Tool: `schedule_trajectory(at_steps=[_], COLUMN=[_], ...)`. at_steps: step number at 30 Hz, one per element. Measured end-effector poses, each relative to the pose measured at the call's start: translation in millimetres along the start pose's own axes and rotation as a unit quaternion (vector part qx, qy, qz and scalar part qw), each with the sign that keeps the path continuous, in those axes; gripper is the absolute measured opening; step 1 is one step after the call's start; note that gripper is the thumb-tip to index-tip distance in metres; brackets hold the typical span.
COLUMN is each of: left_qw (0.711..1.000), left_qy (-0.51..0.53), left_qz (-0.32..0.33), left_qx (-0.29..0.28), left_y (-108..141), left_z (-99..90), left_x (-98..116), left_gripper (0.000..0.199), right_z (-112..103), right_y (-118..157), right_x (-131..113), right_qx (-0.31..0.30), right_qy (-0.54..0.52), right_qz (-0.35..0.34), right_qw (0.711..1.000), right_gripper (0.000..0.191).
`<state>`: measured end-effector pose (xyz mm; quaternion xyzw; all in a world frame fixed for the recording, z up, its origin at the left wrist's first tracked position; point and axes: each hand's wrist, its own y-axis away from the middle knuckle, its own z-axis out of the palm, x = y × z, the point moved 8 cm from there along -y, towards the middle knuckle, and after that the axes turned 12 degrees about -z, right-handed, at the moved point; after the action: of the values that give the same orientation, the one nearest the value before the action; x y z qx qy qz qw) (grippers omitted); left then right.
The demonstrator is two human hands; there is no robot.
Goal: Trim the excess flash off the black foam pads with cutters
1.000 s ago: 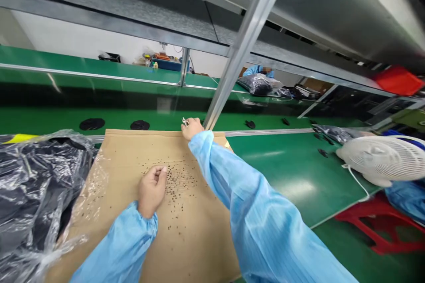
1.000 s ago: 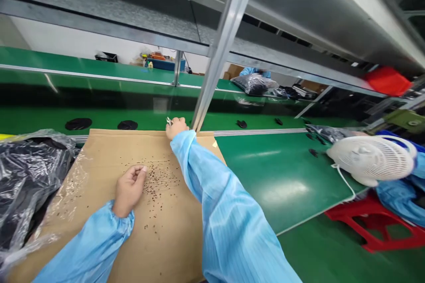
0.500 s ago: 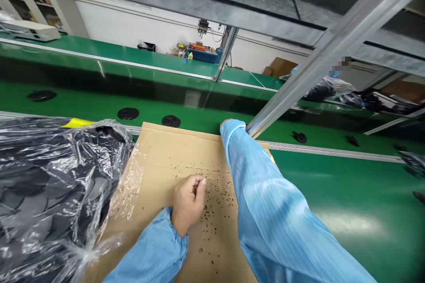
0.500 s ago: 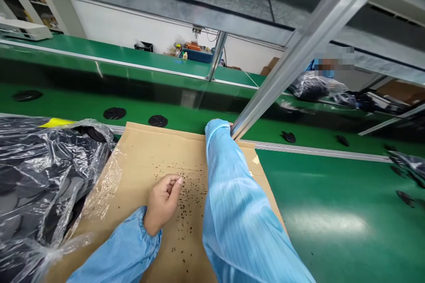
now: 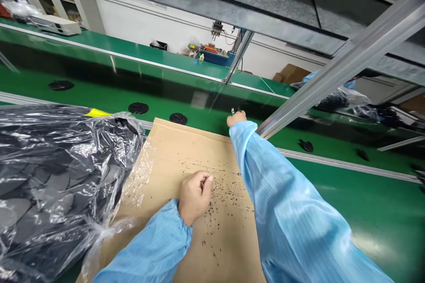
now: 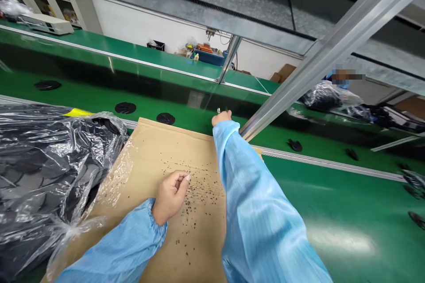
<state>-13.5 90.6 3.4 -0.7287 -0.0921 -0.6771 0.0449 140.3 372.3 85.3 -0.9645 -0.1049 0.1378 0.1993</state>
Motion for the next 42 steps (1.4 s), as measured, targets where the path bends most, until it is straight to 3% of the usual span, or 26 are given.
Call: schedule_trajectory(at_steps=[2,4,7,9,12,13,15,18,20,22,24,26,29,31,34,39,42], left_qw=[1.0,0.998,0.974,0.919,0.801,0.775,0.758,0.76,0.752,0.756,0.79,0.838,0.894,0.912,0.924,0.925,0.916], left_qy=[0.014,0.047,0.181,0.3,0.408,0.42,0.424,0.398,0.372,0.364,0.374,0.376,0.347,0.328,0.314,0.316,0.332], left_qz=[-0.01,-0.032,-0.137,-0.247,-0.36,-0.375,-0.38,-0.379,-0.386,-0.385,-0.359,-0.312,-0.242,-0.214,-0.189,-0.184,-0.192], left_qx=[-0.009,-0.005,-0.001,-0.071,-0.25,-0.288,-0.316,-0.347,-0.384,-0.383,-0.327,-0.243,-0.15,-0.123,-0.108,-0.102,-0.119], left_y=[-0.4,-2.5,-7.2,-5.8,8.5,13.0,16.7,21.2,27.6,29.5,22.5,11.9,0.7,-3.2,-4.9,-2.1,-0.9], left_z=[1.8,0.3,-6.3,1.4,23.1,26.0,25.6,24.7,27.2,27.3,22.3,13.0,1.4,-1.9,-4.0,-5.4,-3.7], left_x=[-2.0,-4.3,-14.8,-23.0,-18.7,-16.3,-15.6,-17.6,-17.3,-16.3,-16.1,-16.7,-16.8,-16.0,-13.3,-10.4,-9.1], left_gripper=[0.03,0.033,0.042,0.051,0.063,0.062,0.055,0.054,0.06,0.054,0.033,0.017,0.027,0.033,0.036,0.038,0.034], right_z=[-17.8,-36.8,-58.7,-70.7,-71.7,-68.6,-59.7,-48.8,-49.3,-53.4,-56.3,-54.4,-46.1,-40.8,-37.9,-52.7,-63.6], right_y=[12.9,38.7,102.5,152.3,218.0,234.1,256.5,270.2,271.1,269.9,268.0,265.7,267.4,268.5,267.2,269.3,273.3], right_x=[-14.9,-31.4,-58.7,-74.4,-88.3,-90.2,-89.7,-83.8,-81.0,-79.9,-76.1,-62.5,-33.7,-27.1,-34.5,-56.1,-71.0], right_qx=[0.006,0.006,-0.025,-0.043,-0.084,-0.095,-0.108,-0.114,-0.106,-0.091,-0.061,-0.001,0.1,0.114,0.08,0.105,0.121], right_qy=[-0.046,-0.183,-0.438,-0.526,-0.585,-0.598,-0.622,-0.643,-0.642,-0.633,-0.611,-0.584,-0.55,-0.536,-0.509,-0.418,-0.363], right_qz=[0.0,0.005,0.014,-0.001,-0.018,-0.022,-0.02,-0.016,-0.038,-0.073,-0.096,-0.062,0.049,0.069,0.026,-0.088,-0.164], right_qw=[0.999,0.983,0.899,0.849,0.806,0.796,0.776,0.757,0.758,0.766,0.783,0.809,0.828,0.833,0.857,0.898,0.909], right_gripper=[0.028,0.036,0.044,0.047,0.047,0.047,0.046,0.047,0.044,0.041,0.04,0.037,0.035,0.044,0.06,0.038,0.038])
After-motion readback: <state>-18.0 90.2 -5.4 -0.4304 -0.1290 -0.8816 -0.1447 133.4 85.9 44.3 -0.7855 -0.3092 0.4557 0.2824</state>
